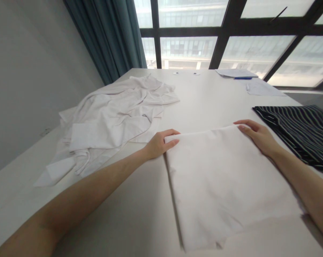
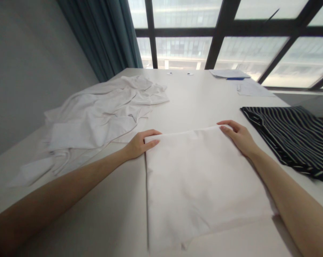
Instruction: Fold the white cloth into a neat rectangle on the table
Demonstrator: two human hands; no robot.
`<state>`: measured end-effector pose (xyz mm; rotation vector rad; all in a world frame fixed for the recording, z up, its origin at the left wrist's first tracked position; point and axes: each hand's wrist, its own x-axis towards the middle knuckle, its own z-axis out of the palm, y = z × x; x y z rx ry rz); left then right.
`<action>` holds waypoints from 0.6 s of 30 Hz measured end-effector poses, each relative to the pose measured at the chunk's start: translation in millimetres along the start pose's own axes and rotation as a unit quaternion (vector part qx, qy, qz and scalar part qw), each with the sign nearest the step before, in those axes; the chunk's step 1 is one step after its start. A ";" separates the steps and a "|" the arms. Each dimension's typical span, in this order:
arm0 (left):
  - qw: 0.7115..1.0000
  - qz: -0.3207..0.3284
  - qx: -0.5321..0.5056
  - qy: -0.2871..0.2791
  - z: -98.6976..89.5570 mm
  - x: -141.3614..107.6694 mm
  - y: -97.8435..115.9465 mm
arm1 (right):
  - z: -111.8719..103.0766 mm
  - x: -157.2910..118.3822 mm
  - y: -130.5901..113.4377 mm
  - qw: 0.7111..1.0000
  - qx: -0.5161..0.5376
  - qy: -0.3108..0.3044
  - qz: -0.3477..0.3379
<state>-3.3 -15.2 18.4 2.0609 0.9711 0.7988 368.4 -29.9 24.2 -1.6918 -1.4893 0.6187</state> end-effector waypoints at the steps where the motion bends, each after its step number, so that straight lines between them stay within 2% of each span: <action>1: 1.000 0.002 0.000 0.000 0.0 0.1 -0.2 | 0.1 0.0 0.0 1.000 0.002 -0.001 0.000; 11: 1.000 -0.003 0.007 0.001 0.2 -0.3 -0.7 | 0.0 0.8 0.7 1.000 0.002 -0.004 0.005; 18: 1.000 -0.011 0.011 -0.002 0.0 -0.3 0.1 | 0.0 1.5 3.3 1.000 -0.022 0.000 -0.016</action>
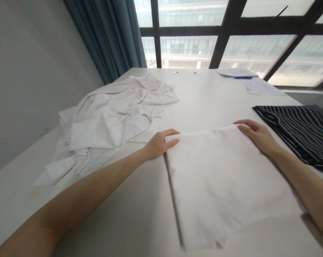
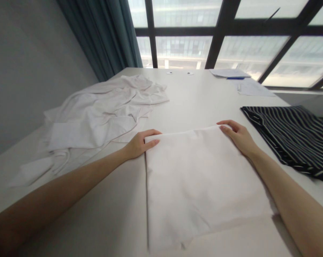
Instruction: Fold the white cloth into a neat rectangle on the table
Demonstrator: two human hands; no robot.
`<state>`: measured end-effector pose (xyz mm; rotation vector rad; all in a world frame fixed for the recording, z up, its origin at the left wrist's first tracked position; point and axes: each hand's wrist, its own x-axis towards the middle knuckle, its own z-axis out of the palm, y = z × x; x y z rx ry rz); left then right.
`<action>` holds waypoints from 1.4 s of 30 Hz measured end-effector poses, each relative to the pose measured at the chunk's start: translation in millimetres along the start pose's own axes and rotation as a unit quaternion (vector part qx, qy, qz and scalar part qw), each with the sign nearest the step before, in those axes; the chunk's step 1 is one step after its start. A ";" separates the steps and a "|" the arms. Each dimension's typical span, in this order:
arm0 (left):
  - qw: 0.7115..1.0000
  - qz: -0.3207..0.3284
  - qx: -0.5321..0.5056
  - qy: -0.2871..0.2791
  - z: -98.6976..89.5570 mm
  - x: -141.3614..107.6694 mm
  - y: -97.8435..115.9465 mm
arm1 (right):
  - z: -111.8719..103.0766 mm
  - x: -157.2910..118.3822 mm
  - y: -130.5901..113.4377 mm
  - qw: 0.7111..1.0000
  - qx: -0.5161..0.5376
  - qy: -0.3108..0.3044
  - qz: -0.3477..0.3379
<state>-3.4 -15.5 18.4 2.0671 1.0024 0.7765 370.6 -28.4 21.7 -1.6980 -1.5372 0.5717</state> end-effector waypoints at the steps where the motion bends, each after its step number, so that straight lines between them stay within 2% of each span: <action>1: 1.000 -0.002 0.002 0.000 0.0 -0.1 0.3 | 0.0 0.2 0.3 1.000 -0.002 0.000 0.000; 19: 1.000 0.012 -0.007 -0.004 0.6 0.4 -2.3 | 0.9 -0.8 -3.9 1.000 -0.009 -0.001 0.005; 42: 1.000 0.020 -0.010 -0.003 1.0 1.1 -2.7 | 2.0 3.1 2.5 1.000 -0.025 0.009 -0.009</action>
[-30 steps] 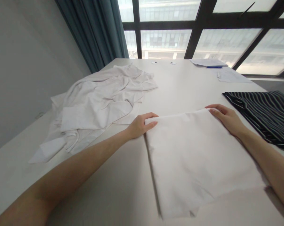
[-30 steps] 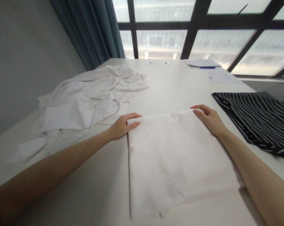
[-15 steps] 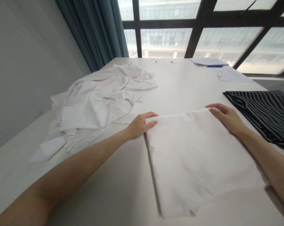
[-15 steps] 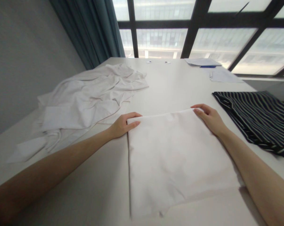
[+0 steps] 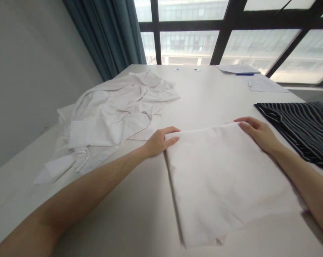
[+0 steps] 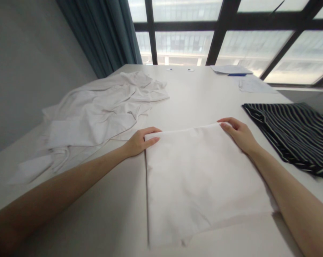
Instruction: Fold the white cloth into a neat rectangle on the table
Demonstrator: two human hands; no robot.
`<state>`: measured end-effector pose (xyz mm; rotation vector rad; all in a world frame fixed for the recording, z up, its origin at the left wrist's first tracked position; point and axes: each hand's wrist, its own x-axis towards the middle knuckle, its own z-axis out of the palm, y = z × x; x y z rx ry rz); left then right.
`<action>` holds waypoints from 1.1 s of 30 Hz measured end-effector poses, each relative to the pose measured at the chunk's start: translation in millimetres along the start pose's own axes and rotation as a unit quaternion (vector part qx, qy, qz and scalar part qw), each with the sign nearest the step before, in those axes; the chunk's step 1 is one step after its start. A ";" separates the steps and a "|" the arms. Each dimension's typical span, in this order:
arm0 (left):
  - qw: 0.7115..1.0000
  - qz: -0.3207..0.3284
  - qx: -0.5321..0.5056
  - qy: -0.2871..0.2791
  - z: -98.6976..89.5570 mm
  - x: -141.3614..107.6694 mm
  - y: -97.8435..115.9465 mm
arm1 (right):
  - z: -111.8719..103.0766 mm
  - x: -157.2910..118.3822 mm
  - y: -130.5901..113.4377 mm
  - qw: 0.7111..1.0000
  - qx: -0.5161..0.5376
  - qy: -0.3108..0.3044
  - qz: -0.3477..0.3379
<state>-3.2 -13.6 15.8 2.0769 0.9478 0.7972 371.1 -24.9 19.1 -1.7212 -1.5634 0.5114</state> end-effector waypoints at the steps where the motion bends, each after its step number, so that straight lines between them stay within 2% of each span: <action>1: 1.000 -0.001 0.000 0.000 -0.1 -0.1 0.1 | 0.0 0.1 0.3 1.000 0.000 -0.001 0.001; 33: 1.000 -0.004 0.012 0.003 0.9 0.2 0.1 | 0.9 -0.5 -1.4 1.000 0.008 -0.004 -0.001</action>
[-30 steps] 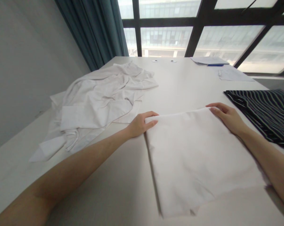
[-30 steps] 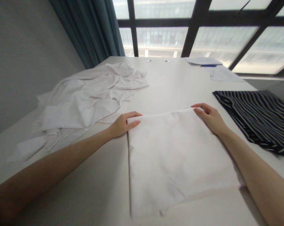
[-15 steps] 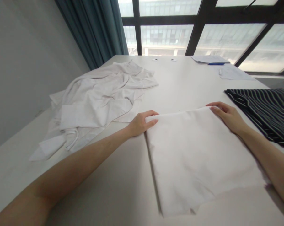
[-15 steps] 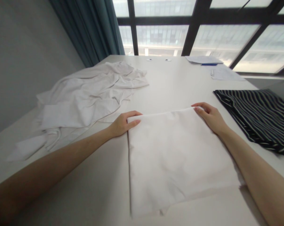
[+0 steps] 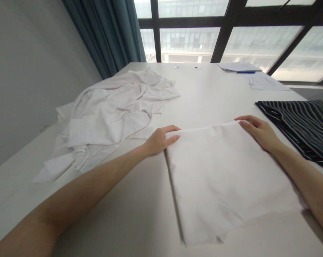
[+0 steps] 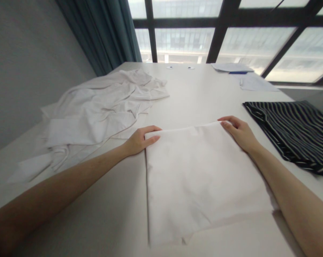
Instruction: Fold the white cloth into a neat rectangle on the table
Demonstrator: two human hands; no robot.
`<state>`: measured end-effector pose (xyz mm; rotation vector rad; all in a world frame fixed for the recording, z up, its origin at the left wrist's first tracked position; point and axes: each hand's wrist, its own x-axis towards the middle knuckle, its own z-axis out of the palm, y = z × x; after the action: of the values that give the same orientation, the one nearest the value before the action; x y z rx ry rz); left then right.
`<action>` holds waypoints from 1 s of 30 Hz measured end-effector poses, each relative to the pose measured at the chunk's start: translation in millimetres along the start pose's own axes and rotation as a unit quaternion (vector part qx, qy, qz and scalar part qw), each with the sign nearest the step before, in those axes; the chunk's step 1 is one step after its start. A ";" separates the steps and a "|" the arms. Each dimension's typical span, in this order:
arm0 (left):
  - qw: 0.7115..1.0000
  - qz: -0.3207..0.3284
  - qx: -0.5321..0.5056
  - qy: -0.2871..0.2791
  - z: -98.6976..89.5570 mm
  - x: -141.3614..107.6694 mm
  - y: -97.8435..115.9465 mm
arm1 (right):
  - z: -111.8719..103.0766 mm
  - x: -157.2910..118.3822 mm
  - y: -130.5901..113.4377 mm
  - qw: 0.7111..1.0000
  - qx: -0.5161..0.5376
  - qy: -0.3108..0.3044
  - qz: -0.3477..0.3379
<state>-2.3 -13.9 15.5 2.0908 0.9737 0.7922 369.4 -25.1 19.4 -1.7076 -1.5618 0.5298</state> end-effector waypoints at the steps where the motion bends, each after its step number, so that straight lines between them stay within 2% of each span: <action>1: 1.000 0.001 0.000 0.000 -0.1 0.0 0.1 | -0.1 -0.1 -0.1 1.000 0.000 -0.001 0.000; 30: 1.000 -0.006 0.002 -0.007 -1.0 -0.3 1.9 | -0.7 -0.6 -0.4 0.999 -0.036 0.004 -0.016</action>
<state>-2.4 -14.7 17.4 2.0886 0.9806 0.7693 369.5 -25.9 20.1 -1.7334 -1.6165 0.4549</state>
